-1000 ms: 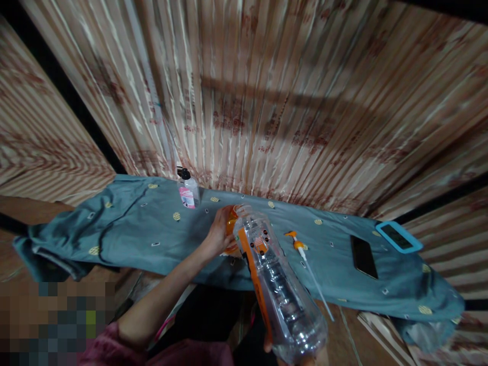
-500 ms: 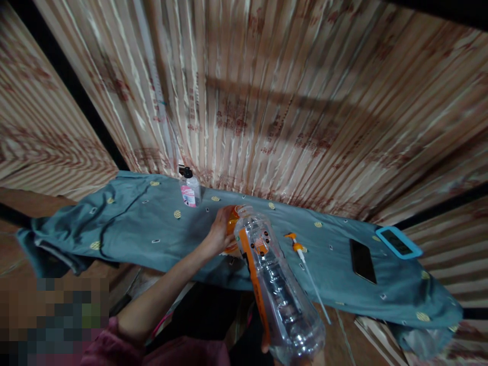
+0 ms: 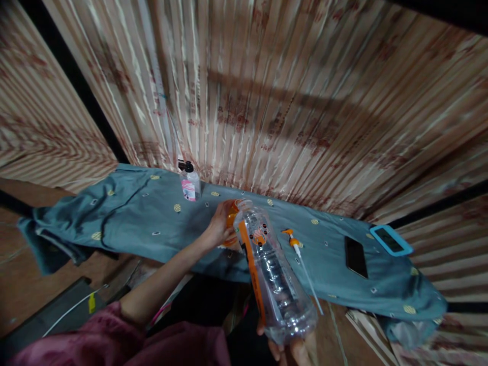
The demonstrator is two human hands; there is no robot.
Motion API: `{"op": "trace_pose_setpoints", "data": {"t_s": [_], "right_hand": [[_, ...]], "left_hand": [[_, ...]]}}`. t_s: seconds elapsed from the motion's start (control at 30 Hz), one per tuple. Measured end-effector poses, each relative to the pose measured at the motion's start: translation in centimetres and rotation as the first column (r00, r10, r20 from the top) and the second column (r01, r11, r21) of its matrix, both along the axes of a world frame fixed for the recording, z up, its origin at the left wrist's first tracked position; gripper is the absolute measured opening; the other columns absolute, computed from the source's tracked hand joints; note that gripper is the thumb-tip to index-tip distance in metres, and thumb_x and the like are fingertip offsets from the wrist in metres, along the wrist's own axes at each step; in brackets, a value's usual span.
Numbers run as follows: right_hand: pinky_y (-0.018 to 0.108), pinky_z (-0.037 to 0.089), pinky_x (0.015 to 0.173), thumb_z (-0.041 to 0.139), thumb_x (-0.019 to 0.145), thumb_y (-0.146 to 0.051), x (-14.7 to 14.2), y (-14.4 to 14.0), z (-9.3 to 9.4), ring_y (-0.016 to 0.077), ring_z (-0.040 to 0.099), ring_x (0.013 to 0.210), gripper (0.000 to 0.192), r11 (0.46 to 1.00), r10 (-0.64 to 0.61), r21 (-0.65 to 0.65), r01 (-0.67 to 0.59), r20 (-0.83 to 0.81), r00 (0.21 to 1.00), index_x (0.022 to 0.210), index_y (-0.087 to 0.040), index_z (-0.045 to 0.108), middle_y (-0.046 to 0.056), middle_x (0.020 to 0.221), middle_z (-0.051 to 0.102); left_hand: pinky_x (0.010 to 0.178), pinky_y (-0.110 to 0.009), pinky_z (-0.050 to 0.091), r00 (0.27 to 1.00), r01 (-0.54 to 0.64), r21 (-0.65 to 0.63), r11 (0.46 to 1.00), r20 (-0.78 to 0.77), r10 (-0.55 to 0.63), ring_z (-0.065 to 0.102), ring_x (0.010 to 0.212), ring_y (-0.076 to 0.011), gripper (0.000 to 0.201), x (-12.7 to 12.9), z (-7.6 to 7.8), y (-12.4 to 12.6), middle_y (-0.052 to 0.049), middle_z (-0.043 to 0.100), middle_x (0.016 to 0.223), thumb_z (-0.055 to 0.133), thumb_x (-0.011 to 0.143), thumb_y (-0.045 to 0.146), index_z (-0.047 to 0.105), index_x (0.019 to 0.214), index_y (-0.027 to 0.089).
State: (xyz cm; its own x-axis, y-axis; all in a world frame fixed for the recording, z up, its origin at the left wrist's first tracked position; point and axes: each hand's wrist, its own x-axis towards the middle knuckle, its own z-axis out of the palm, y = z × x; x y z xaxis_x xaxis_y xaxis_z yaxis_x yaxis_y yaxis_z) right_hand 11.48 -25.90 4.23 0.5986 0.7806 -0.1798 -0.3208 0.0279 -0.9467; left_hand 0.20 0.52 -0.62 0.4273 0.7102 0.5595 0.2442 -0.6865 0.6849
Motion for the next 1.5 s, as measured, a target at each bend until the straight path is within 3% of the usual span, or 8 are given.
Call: {"op": "trace_pose_setpoints", "data": {"t_s": [0.4,0.6,0.8,0.93,1.07,1.2,1.3,1.5], "right_hand": [[0.016,0.025,0.042,0.075,0.055,-0.072,-0.2,0.5,0.9,0.0079,0.037,0.045,0.075,0.998,-0.061,-0.01,0.061,-0.1,0.993,0.113,-0.028,0.058,0.007,0.077,0.072],[0.016,0.028,0.041,0.076,0.054,-0.072,-0.5,0.5,1.6,0.0135,0.054,0.053,0.067,0.998,-0.062,-0.009,0.062,-0.069,0.996,0.103,-0.029,0.064,0.007,0.085,0.073],[0.019,0.024,0.044,0.062,0.066,-0.075,-0.7,0.3,1.8,0.0167,0.051,0.056,0.052,1.0,0.022,-0.008,-0.021,0.043,0.999,0.098,-0.033,0.066,0.004,0.067,0.066],[0.019,0.022,0.042,0.07,0.057,-0.075,-0.7,0.5,1.8,0.0154,0.052,0.054,0.059,0.999,-0.044,-0.018,0.044,-0.004,0.999,0.099,-0.033,0.065,0.004,0.087,0.073],[0.018,0.023,0.042,0.073,0.055,-0.074,-0.9,0.8,2.4,0.0166,0.053,0.053,0.055,0.999,-0.046,-0.02,0.046,-0.006,0.999,0.093,-0.034,0.067,0.003,0.066,0.069],[0.018,0.024,0.041,0.077,0.051,-0.071,-1.1,0.8,2.5,0.0125,0.05,0.048,0.061,0.997,-0.079,-0.027,0.078,-0.033,0.996,0.097,-0.033,0.064,0.002,0.082,0.072],[0.018,0.022,0.044,0.071,0.061,-0.072,-1.2,0.7,2.6,0.0139,0.049,0.051,0.054,0.999,-0.038,-0.013,0.038,0.0,0.999,0.096,-0.033,0.063,0.002,0.066,0.068],[0.02,0.021,0.043,0.076,0.05,-0.074,-1.4,0.8,3.0,0.0148,0.053,0.055,0.059,0.994,-0.08,-0.078,0.077,-0.032,0.996,0.089,-0.031,0.069,0.004,0.077,0.072]], "left_hand": [[0.105,-0.057,0.043,1.0,0.006,0.003,1.0,-0.005,-0.006,0.049,0.125,-0.0352,0.065,-0.1,0.0,-0.1,-0.019,0.049,0.134,0.064,0.076,0.017,0.036,0.134,0.017],[0.106,-0.055,0.043,1.0,0.007,0.021,1.0,0.011,-0.007,0.048,0.126,-0.0343,0.064,0.0,-0.4,0.0,-0.019,0.049,0.134,0.063,0.078,0.02,0.036,0.135,0.017],[0.105,-0.055,0.043,1.0,0.0,0.015,1.0,0.013,-0.001,0.048,0.127,-0.0339,0.063,0.1,-0.5,0.0,-0.019,0.049,0.135,0.063,0.08,0.023,0.036,0.136,0.016],[0.105,-0.055,0.043,1.0,-0.016,0.019,1.0,0.02,0.016,0.05,0.126,-0.0334,0.06,0.1,-0.4,-0.1,-0.019,0.05,0.133,0.062,0.081,0.023,0.037,0.134,0.016],[0.106,-0.054,0.044,1.0,-0.011,0.011,1.0,0.022,0.011,0.05,0.126,-0.0337,0.06,0.1,-0.2,-0.2,-0.019,0.05,0.133,0.063,0.081,0.024,0.037,0.134,0.015],[0.106,-0.055,0.043,1.0,-0.013,0.007,1.0,0.017,0.012,0.05,0.127,-0.034,0.059,0.1,-0.1,-0.2,-0.02,0.05,0.133,0.062,0.081,0.024,0.037,0.134,0.015],[0.106,-0.054,0.043,1.0,-0.01,0.015,1.0,0.019,0.01,0.05,0.125,-0.0337,0.058,0.1,0.0,-0.2,-0.019,0.05,0.132,0.062,0.082,0.025,0.037,0.133,0.015],[0.106,-0.054,0.043,1.0,-0.001,0.02,1.0,0.016,0.001,0.049,0.126,-0.0329,0.058,0.0,-0.1,-0.3,-0.018,0.049,0.132,0.062,0.084,0.027,0.036,0.134,0.016]]}}
